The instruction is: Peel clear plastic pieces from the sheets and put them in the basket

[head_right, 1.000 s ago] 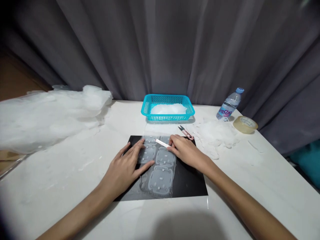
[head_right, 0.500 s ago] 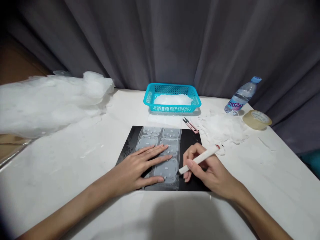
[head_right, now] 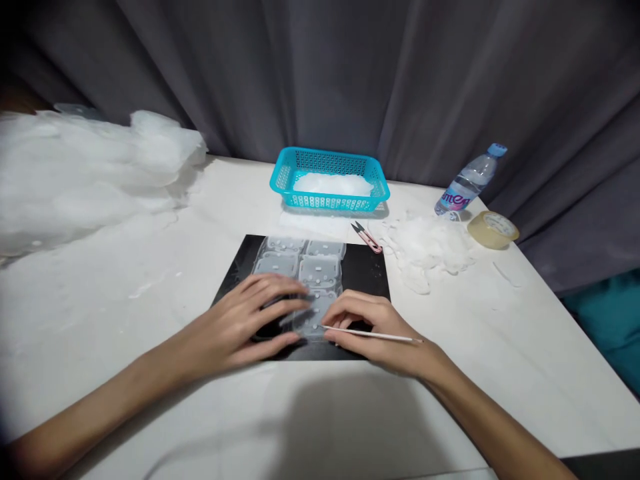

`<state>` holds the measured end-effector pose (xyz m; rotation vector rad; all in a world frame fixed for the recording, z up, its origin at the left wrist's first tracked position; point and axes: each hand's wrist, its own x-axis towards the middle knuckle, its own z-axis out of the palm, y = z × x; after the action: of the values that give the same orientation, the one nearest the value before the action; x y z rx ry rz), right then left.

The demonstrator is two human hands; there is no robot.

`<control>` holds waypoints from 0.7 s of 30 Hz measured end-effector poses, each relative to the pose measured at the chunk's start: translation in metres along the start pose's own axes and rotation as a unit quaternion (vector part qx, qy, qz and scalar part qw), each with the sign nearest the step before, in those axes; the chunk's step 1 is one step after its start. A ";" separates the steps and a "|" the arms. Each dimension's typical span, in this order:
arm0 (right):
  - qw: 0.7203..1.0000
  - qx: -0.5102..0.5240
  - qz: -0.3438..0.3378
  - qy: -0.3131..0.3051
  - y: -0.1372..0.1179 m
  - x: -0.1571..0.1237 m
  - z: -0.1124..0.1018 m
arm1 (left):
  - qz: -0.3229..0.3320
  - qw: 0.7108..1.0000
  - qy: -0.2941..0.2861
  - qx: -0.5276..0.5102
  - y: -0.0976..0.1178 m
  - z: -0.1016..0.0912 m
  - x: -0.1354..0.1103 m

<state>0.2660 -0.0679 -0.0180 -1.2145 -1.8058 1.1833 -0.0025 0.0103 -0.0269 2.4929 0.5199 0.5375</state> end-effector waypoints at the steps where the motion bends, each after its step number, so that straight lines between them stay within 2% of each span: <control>1: 1.000 -0.006 -0.001 -0.007 0.001 0.000 0.000 | 0.036 0.999 -0.003 0.019 0.004 0.001 -0.002; 5: 0.999 -0.010 -0.014 -0.042 0.002 0.001 -0.004 | 0.164 0.976 0.033 0.142 0.013 0.008 -0.008; 8: 0.997 -0.024 -0.048 -0.060 0.002 0.001 -0.006 | 0.201 0.962 0.036 0.184 0.013 0.013 -0.009; 12: 0.992 -0.049 -0.093 -0.069 0.002 -0.002 -0.004 | 0.198 0.962 0.019 0.186 0.014 0.012 -0.008; 21: 0.983 -0.100 -0.128 -0.084 0.004 -0.001 -0.001 | 0.142 0.983 -0.037 0.110 0.017 0.008 -0.008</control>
<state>0.2687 -0.0679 -0.0217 -0.9740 -2.1760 1.0022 -0.0015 -0.0098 -0.0253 2.8083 0.2039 0.5141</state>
